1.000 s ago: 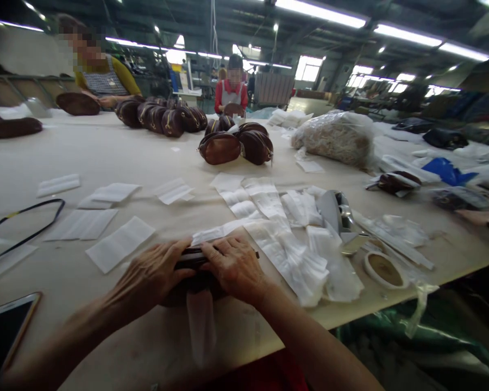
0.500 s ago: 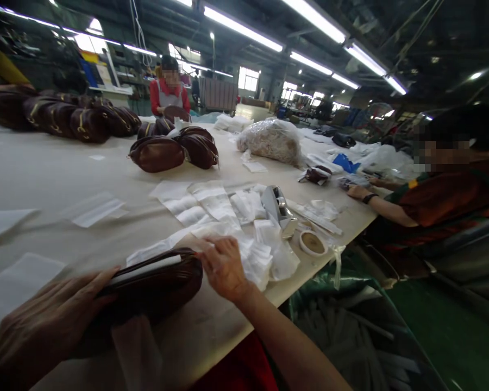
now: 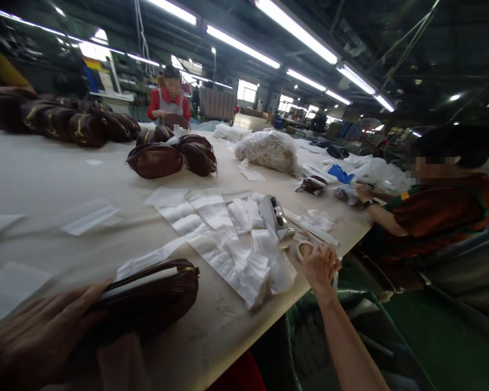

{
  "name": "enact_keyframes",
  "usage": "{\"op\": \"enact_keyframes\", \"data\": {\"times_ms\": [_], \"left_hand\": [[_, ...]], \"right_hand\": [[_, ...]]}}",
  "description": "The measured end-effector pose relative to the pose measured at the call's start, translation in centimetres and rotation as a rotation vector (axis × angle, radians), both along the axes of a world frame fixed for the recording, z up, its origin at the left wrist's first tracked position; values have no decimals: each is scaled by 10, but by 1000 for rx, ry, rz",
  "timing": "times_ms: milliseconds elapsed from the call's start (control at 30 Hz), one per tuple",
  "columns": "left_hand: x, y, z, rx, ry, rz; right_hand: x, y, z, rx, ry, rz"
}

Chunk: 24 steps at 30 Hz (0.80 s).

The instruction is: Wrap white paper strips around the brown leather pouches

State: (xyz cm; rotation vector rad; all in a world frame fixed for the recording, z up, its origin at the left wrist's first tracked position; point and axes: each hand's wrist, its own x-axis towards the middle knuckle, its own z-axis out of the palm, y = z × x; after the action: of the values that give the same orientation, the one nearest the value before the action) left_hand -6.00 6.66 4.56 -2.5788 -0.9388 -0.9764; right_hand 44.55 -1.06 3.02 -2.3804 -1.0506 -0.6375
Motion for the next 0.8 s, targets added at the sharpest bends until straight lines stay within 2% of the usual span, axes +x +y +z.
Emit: {"op": "enact_keyframes", "data": {"times_ms": [67,133,200,267,400,533,633,700,800], "left_hand": [[5,-5,12,87,124,32],[10,-9,22,131,162,52],[14,-11,27,145,144,53],[17,-12,28,142,127,50],[19,-13,29,127,106,28],[22,-16,30,137,65,36],[25,-18,29,150,37,46],[26,-20,28,137,33,52],[27,-21,28,116,34,66]], "right_hand": [[13,-4,-3,-25,27,38],[21,-1,-3,-27,33,72],[18,8,2,14,10,80],[5,23,7,64,-34,200],[-56,73,10,33,-83,602],[-137,125,3,-131,-121,968],[-189,153,-3,-258,-163,1231],[-214,166,-7,-332,-179,1370],[-236,180,-13,-427,-152,1523]]}}
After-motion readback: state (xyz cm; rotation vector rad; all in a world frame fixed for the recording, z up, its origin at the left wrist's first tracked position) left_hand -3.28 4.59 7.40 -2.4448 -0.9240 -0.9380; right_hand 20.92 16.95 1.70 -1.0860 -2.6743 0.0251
